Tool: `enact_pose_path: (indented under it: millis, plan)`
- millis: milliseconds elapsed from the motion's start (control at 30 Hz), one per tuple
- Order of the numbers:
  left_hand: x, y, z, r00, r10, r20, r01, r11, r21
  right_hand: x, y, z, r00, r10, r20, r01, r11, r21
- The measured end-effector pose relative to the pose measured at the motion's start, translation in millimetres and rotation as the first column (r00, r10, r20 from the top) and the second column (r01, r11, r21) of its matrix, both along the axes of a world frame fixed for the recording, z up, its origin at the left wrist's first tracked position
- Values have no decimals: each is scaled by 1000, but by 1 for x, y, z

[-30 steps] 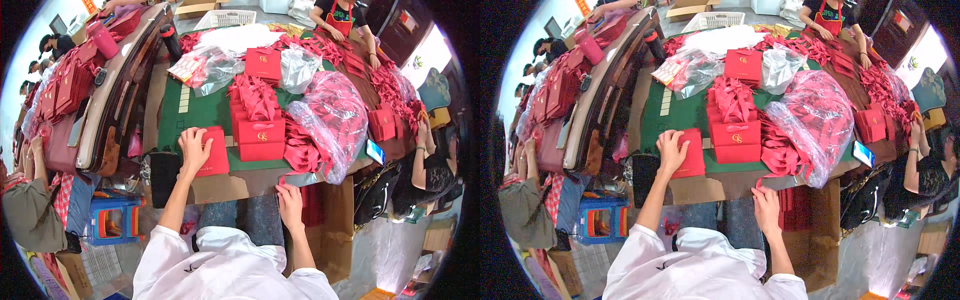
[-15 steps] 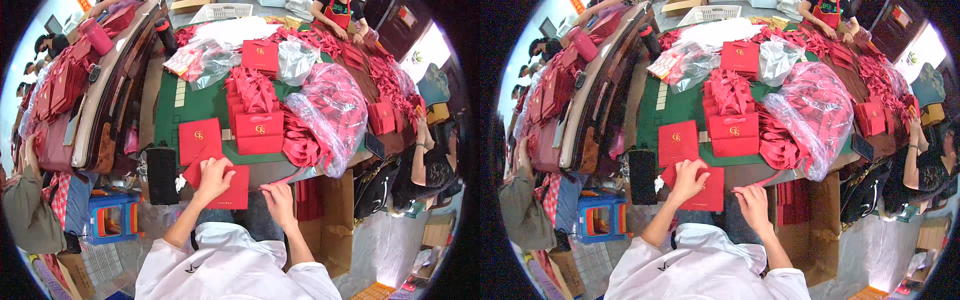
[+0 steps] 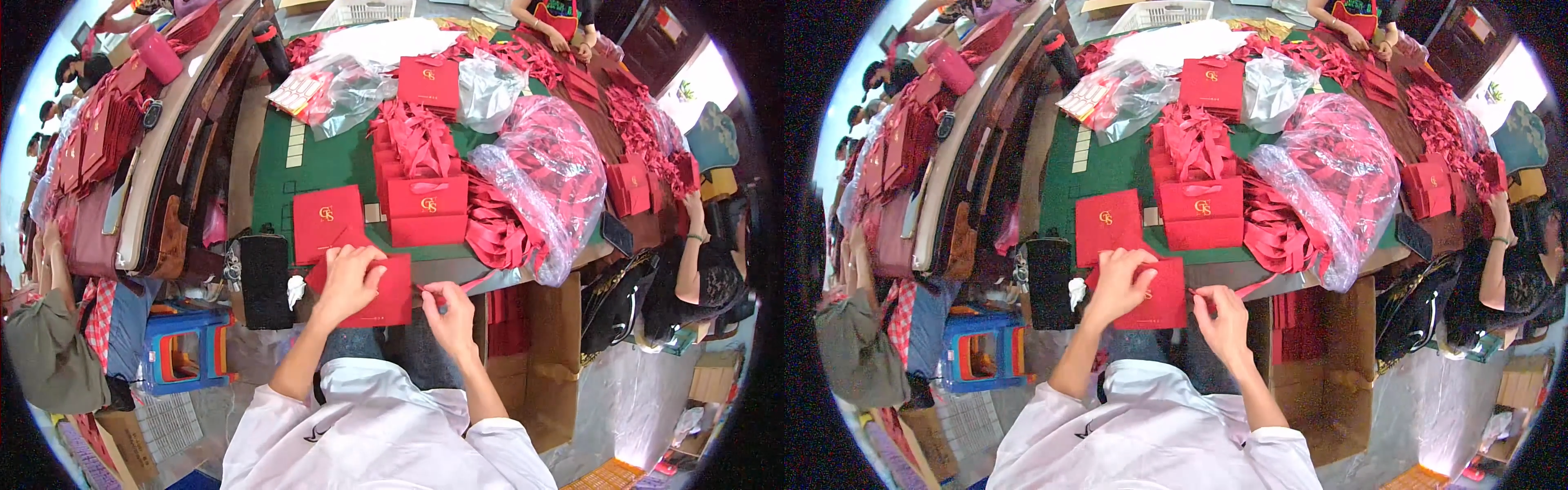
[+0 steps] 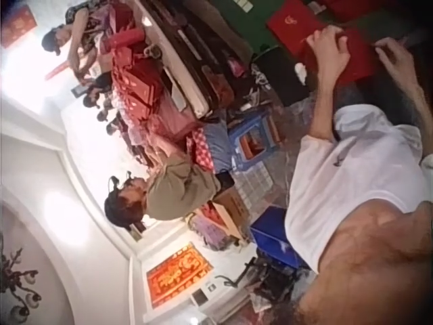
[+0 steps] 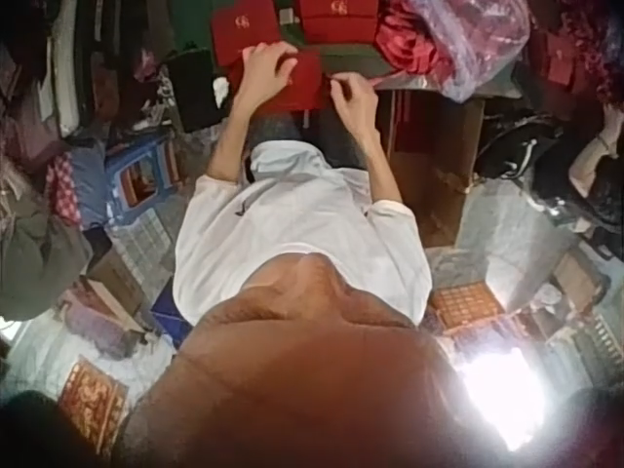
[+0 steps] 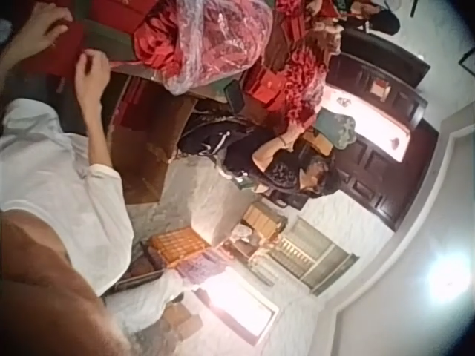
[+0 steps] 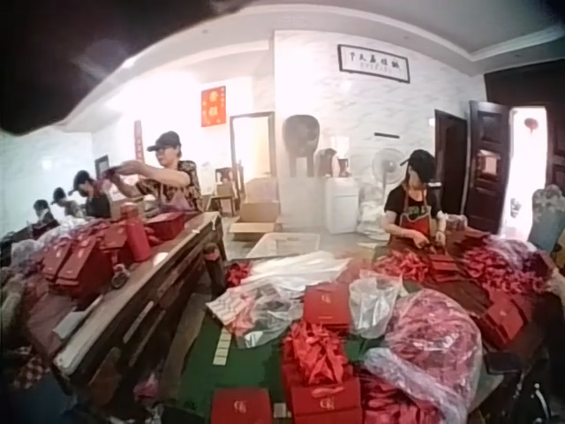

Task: The person ties decorative ribbons onto small red gift bags by hand.

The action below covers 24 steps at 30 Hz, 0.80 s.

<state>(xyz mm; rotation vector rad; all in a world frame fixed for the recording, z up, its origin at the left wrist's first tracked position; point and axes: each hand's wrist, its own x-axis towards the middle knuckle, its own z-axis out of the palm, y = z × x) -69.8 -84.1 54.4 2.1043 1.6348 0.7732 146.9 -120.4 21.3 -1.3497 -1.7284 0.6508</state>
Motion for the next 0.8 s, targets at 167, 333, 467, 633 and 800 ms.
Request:
enact_pose_path:
  millis: [167,333,467,633,800]
  plan:
    - [-12,-6,36,998,-1,71,4,999,-38,14,-5,9,988,-102,-112,75,973,-220]
    - [5,-6,36,978,-42,204,73,986,-151,25,-13,9,965,-159,-207,113,969,-220]
    - [37,-11,0,981,-71,179,109,971,-214,23,-18,14,964,-164,-208,120,970,-209]
    - [57,-14,-26,985,-56,165,93,971,-220,12,-14,7,981,-156,-119,133,974,-184]
    - [60,-16,-28,986,-51,161,87,970,-225,9,-9,-1,983,-159,-88,142,975,-171]
